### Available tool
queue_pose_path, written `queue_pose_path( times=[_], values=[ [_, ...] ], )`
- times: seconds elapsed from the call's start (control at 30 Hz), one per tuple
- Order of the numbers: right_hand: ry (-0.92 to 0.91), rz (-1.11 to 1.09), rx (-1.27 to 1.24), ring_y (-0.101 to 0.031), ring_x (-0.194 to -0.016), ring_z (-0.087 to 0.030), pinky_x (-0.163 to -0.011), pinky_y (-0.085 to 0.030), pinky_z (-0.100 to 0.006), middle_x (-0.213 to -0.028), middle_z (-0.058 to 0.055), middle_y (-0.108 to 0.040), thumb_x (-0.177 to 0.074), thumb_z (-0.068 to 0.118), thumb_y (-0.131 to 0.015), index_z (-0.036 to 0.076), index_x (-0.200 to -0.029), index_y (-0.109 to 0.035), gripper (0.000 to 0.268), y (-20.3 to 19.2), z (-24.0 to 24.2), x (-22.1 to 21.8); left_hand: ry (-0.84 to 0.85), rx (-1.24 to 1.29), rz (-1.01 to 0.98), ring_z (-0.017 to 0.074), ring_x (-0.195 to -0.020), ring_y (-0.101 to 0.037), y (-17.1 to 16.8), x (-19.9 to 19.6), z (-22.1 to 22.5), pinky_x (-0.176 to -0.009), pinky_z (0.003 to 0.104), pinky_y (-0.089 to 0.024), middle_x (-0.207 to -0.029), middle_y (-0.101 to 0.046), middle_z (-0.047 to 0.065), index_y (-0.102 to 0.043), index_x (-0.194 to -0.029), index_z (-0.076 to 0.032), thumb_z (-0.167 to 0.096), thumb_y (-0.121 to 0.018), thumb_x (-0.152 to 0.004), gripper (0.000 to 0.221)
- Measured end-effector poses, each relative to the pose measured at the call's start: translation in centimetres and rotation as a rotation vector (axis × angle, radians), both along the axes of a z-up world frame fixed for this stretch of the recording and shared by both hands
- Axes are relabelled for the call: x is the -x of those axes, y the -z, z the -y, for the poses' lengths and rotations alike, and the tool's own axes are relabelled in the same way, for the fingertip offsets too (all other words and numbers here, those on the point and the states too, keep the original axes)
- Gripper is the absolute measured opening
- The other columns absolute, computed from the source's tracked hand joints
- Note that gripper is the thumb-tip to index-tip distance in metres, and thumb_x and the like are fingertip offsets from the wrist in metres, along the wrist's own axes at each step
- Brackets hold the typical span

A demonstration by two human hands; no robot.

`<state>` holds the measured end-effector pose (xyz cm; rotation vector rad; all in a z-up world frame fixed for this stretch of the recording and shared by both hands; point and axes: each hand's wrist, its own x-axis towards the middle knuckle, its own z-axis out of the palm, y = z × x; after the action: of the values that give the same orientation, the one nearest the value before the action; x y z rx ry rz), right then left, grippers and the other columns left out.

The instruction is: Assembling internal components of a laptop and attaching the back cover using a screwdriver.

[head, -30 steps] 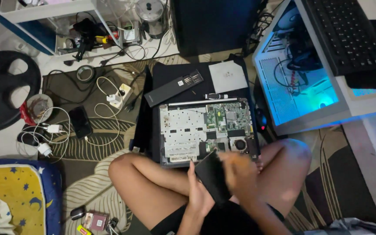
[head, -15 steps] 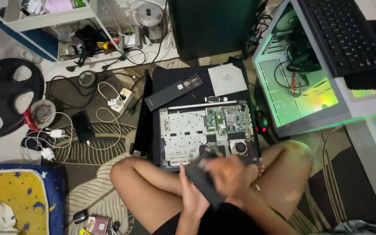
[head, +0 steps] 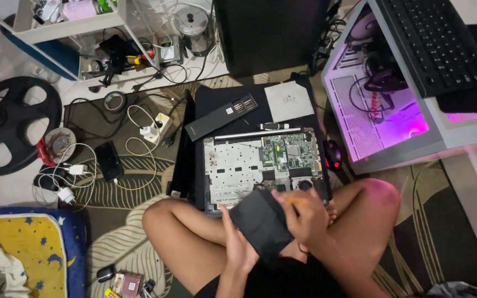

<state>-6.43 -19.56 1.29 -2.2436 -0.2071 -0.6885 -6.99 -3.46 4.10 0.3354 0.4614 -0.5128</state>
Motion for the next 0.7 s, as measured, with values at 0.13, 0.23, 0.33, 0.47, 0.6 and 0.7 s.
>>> queue_pose_path(
  times=[0.13,0.23,0.33,0.47,0.6,0.7],
  values=[
    [0.026,-0.108,-0.206,-0.067,-0.078,-0.021,-0.074,-0.051,-0.030,-0.101,-0.007,-0.079,-0.090,0.003,-0.063,0.000,-0.095,-0.076,0.014,-0.6,0.9,-1.9,0.055,0.017,0.005,0.0306,-0.126,-0.056,0.2,0.5,0.4,-0.109,0.044,-0.043,-0.149,-0.055,0.014,-0.047,-0.154,-0.007,-0.079,-0.030,-0.085,0.102],
    [-0.028,-0.176,-0.302,-0.069,-0.078,-0.020,-0.072,-0.053,-0.030,-0.099,-0.009,-0.079,-0.093,0.007,-0.064,-0.001,-0.097,-0.076,0.015,0.8,1.6,-1.9,0.039,-0.036,-0.052,0.0320,-0.124,-0.057,0.1,0.4,0.6,-0.107,0.043,-0.043,-0.147,-0.057,0.016,-0.049,-0.153,-0.006,-0.080,-0.029,-0.083,0.103],
    [-0.098,-0.242,-0.164,-0.069,-0.081,-0.021,-0.072,-0.053,-0.032,-0.101,-0.006,-0.078,-0.086,0.013,-0.069,0.008,-0.095,-0.079,0.014,2.9,2.0,0.3,-0.036,-0.049,0.026,0.0316,-0.120,-0.058,0.9,-0.2,0.2,-0.106,0.043,-0.043,-0.146,-0.058,0.016,-0.048,-0.152,-0.005,-0.080,-0.025,-0.086,0.102],
    [-0.281,-0.222,-0.049,-0.059,-0.072,-0.020,-0.073,-0.043,-0.033,-0.088,-0.001,-0.077,-0.081,0.009,-0.067,0.010,-0.086,-0.078,0.012,0.9,2.5,1.7,-0.158,-0.213,-0.120,0.0275,-0.125,-0.052,-0.2,-1.3,-0.9,-0.108,0.039,-0.039,-0.151,-0.054,0.017,-0.047,-0.152,-0.004,-0.073,-0.028,-0.087,0.096],
    [0.047,-0.040,0.209,-0.055,-0.071,-0.027,-0.068,-0.043,-0.038,-0.089,-0.001,-0.075,-0.084,0.013,-0.068,0.010,-0.087,-0.080,0.012,-0.4,0.7,2.6,-0.134,-0.243,-0.134,0.0289,-0.128,-0.052,-0.4,-1.0,-0.3,-0.109,0.039,-0.038,-0.152,-0.054,0.018,-0.049,-0.150,0.000,-0.071,-0.026,-0.089,0.096],
    [-0.364,-0.070,0.047,-0.058,-0.072,-0.020,-0.076,-0.042,-0.037,-0.085,0.001,-0.072,-0.083,0.013,-0.060,0.015,-0.093,-0.077,0.020,0.1,-0.5,4.0,-0.200,-0.206,-0.062,0.0271,-0.126,-0.053,-0.1,-0.9,0.3,-0.110,0.039,-0.038,-0.148,-0.055,0.016,-0.050,-0.146,0.003,-0.068,-0.027,-0.092,0.093]
  ],
)
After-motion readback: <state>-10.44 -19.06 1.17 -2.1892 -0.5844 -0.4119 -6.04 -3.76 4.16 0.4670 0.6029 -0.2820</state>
